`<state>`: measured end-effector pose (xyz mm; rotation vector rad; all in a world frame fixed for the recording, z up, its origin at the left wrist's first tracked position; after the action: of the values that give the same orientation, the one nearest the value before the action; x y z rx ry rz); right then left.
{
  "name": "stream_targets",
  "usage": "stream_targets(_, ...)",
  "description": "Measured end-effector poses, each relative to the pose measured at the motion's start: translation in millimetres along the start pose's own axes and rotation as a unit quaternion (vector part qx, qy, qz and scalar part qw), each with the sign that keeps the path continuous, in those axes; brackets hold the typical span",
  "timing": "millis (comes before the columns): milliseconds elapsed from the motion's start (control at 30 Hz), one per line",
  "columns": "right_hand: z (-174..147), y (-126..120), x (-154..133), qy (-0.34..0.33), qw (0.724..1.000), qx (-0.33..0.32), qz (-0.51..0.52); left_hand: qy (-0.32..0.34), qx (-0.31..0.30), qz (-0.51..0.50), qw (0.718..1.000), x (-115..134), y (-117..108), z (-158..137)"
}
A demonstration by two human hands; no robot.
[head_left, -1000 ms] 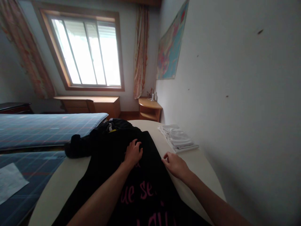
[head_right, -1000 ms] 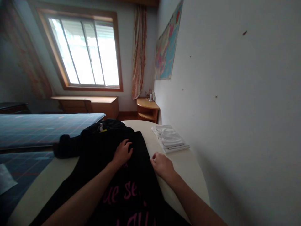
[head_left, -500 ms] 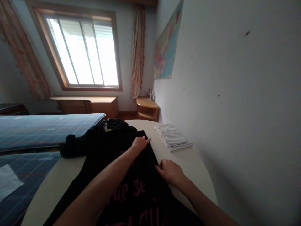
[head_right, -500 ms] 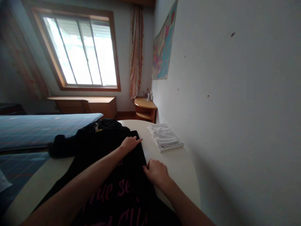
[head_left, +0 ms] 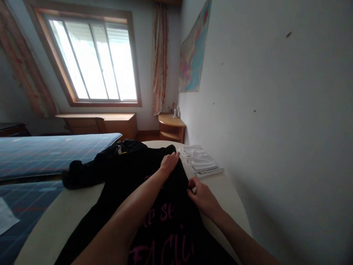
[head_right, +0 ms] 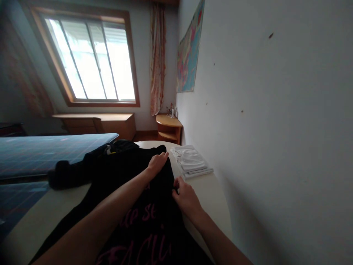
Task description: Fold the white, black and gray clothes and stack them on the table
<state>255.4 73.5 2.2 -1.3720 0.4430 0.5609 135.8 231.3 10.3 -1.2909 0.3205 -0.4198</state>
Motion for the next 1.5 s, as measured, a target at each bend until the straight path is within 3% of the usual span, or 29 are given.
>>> stream_targets(167,6.1,-1.5,26.8,0.006,0.999,-0.009,-0.039,0.025,-0.014,-0.07,0.997,13.2,17.4,5.3)
stream_targets(367,8.9,10.5,36.6,0.01,0.996,-0.033,-0.084,0.056,0.009,-0.119,0.991,5.1,24.6,-27.6)
stream_targets(467,10.5,12.0,32.7,0.018,0.995,-0.017,-0.102,0.008,0.051,-0.106,0.993,-22.5,8.2,-47.2)
stream_targets(633,19.8,12.7,20.3,0.007,0.99,0.019,-0.138,-0.106,0.124,-0.041,0.986,-93.1,-29.3,-71.2)
stream_targets(733,36.2,14.7,10.9,-0.014,0.985,0.022,-0.172,-0.189,0.115,0.038,0.974,-136.5,-44.4,-78.1)
stream_targets(867,75.4,20.1,-0.7,-0.032,0.979,0.013,-0.201,-0.206,0.09,0.058,0.973,-169.5,-51.4,-77.8)
stream_targets(1167,171.1,39.9,-7.6,-0.009,0.977,-0.006,-0.211,-0.16,0.065,0.054,0.984,-176.7,-44.8,-57.6)
stream_targets(1333,196.0,50.7,-0.3,0.047,0.978,-0.02,-0.203,-0.128,0.057,0.027,0.99,-176.5,-47.4,-47.6)
stream_targets(1500,209.9,53.6,4.6,0.103,0.977,-0.002,-0.187,-0.065,0.01,0.008,0.998,-178.4,-53.4,-42.7)
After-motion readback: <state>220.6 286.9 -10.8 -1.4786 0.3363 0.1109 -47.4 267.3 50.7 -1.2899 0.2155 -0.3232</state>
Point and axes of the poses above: each hand's wrist, its own z-axis towards the middle knuckle, its own y-axis out of the palm, x = y × z, the point moved 4 cm from there along z, towards the middle knuckle
